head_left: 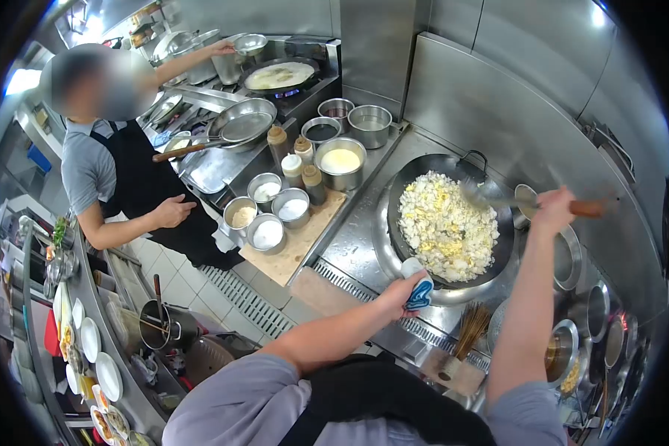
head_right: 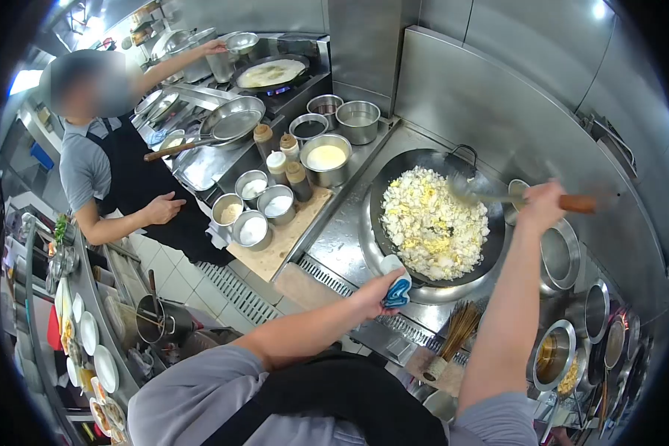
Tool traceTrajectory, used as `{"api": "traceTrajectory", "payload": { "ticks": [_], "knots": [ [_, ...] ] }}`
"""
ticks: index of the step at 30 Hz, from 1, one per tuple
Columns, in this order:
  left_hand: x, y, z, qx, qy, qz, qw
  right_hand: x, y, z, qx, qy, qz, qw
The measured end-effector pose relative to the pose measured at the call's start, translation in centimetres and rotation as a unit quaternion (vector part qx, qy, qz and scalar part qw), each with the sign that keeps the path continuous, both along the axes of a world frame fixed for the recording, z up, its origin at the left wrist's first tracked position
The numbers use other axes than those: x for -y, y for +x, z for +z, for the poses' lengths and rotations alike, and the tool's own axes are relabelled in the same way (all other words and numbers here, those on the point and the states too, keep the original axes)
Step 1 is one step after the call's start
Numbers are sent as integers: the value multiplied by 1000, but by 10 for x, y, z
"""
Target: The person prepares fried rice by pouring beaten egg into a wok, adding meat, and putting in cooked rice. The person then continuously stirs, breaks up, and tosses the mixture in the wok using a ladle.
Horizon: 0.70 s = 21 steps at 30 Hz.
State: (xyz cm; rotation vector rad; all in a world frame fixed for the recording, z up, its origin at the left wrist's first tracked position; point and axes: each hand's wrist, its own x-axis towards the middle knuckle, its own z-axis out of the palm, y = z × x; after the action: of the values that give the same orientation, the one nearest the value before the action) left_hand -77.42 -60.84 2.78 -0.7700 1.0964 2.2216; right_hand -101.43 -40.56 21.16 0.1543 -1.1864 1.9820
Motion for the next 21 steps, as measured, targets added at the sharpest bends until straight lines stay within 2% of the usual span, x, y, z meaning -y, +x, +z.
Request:
{"api": "traceTrajectory", "payload": {
  "ticks": [1, 2, 4, 5, 6, 8, 9, 10, 11, 13, 15, 16, 18, 20, 21],
  "knots": [
    [1, 2, 6, 19, 15, 14, 1000, 12, 12, -2, 136, -44, 73, 987],
    [3, 0, 9, 37, 30, 26, 999, 19, 18, 12, 134, -43, 74, 987],
    [2, -18, -14, 16, 68, 5, 998, 13, 37, 52, 201, 50, 312, 927],
    [2, -29, 6, 12, 43, -4, 999, 17, 52, 72, 199, 58, 322, 924],
    [0, -46, -6, 16, 45, -10, 999, 33, 60, 67, 204, 58, 315, 925],
    [-15, -62, -56, 5, 17, 15, 1000, 54, 70, 36, 202, 37, 201, 958],
    [-23, -39, -46, -18, 21, 63, 998, 53, 60, 14, 164, 5, 180, 970],
    [-26, -17, -14, -48, 26, 117, 992, 51, 50, 3, 119, -22, 163, 979],
    [-25, 19, 11, -37, 46, 131, 990, 47, 60, 14, 118, -23, 150, 981],
    [-20, 75, 52, 10, 35, 169, 985, 48, 94, 58, 176, 31, 196, 964],
    [-18, 64, 55, 6, 48, 141, 989, 49, 106, 59, 204, 46, 226, 951],
    [-17, 58, 55, 2, 61, 132, 989, 57, 107, 53, 173, 47, 215, 960],
    [-12, 9, 33, -18, 18, 59, 998, 68, 87, 40, 160, 46, 156, 974],
    [-5, 36, -15, -24, -5, 49, 999, 71, 86, 34, 158, 53, 129, 978],
    [1, 50, -27, -45, -22, 57, 997, 68, 86, 45, 105, 69, 139, 982]
  ]
}}
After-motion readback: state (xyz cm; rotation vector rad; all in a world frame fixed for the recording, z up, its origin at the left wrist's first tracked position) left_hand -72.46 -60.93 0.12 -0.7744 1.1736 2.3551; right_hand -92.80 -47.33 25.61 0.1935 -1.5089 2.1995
